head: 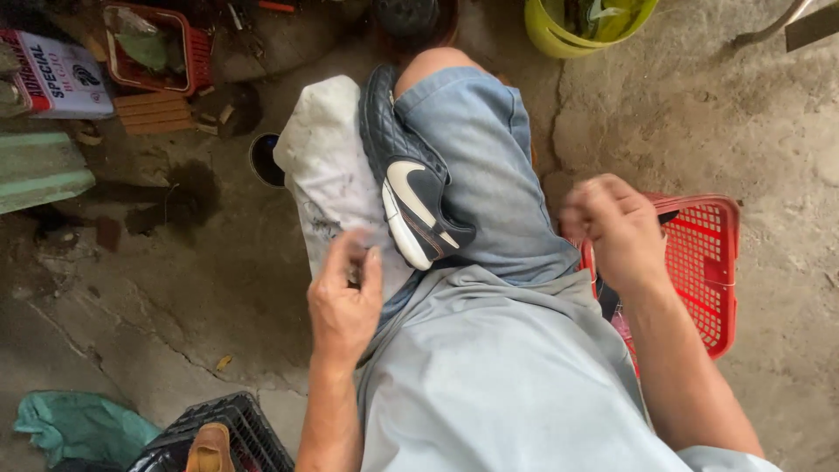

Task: Hand-stitching the sole of a black and white sneaker using a needle and thread in a repair shop.

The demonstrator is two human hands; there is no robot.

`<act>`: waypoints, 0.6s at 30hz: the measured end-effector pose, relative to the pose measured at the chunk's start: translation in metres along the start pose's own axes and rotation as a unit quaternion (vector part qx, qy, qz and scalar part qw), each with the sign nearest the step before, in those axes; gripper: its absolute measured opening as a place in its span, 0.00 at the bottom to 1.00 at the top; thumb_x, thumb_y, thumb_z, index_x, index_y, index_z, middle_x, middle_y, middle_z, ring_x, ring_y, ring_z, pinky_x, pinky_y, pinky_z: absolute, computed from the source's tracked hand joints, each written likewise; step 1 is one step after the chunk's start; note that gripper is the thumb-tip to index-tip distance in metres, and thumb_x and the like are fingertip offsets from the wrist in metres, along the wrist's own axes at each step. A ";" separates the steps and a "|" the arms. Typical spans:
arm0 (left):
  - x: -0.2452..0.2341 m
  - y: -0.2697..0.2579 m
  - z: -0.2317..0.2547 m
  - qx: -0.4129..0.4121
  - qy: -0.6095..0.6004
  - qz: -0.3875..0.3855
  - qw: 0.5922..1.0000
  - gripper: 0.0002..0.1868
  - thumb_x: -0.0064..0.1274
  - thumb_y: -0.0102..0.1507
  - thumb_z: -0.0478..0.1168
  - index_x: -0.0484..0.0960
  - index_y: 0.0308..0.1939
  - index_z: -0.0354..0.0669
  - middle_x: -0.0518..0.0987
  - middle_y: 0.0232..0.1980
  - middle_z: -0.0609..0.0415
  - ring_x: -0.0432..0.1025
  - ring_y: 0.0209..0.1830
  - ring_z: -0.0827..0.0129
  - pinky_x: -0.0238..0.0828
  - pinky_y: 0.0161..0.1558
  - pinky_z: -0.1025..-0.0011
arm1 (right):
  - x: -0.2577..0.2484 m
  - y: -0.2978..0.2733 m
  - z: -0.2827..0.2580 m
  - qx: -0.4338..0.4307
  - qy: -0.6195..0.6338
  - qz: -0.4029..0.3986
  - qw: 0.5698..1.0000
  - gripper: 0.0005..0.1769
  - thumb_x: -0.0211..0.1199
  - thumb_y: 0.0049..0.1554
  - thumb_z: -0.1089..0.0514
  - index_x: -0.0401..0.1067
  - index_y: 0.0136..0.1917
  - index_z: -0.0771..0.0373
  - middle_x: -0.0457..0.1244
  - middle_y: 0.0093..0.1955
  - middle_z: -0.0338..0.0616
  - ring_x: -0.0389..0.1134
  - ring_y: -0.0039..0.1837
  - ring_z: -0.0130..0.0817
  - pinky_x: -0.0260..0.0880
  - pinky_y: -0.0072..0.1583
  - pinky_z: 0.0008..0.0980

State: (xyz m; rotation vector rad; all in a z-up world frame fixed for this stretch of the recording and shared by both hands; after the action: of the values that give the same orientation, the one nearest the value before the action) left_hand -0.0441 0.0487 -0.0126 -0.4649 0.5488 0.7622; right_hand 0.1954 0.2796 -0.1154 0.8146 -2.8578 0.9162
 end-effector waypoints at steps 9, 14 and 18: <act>-0.047 -0.022 0.010 0.092 0.069 -0.031 0.993 0.17 0.49 0.72 0.37 0.76 0.65 0.39 0.82 0.52 0.50 0.79 0.50 0.65 0.79 0.51 0.67 | 0.152 -0.038 -0.021 0.118 -0.169 -0.154 0.966 0.38 0.69 0.50 0.48 0.62 0.71 0.58 0.65 0.67 0.54 0.68 0.68 0.33 0.81 0.39 0.29; -0.040 -0.025 -0.001 0.122 0.138 -0.068 0.981 0.24 0.54 0.67 0.30 0.78 0.67 0.51 0.72 0.36 0.61 0.65 0.24 0.73 0.69 0.25 0.72 | 0.175 -0.023 -0.003 0.051 -0.301 -0.178 0.935 0.23 0.73 0.51 0.44 0.65 0.46 0.57 0.60 0.43 0.31 0.57 0.46 0.21 0.60 0.48 0.28; -0.034 -0.022 0.001 0.149 0.145 -0.072 0.976 0.21 0.55 0.70 0.35 0.79 0.67 0.52 0.69 0.36 0.63 0.62 0.24 0.73 0.66 0.23 0.72 | 0.179 -0.017 -0.015 0.040 -0.234 -0.215 0.947 0.21 0.74 0.52 0.53 0.74 0.56 0.61 0.69 0.50 0.31 0.65 0.52 0.19 0.70 0.56 0.24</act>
State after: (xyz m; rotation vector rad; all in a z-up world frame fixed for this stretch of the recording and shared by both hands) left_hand -0.0480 0.0180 0.0130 -0.3338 0.8779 0.4642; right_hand 0.0474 0.1920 -0.0612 1.7904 -2.8010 0.8740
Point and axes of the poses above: each hand's wrist, its own y-axis towards the middle knuckle, its own x-axis out of the palm, z = x × y, the point moved 6 cm from there along y, towards the middle knuckle
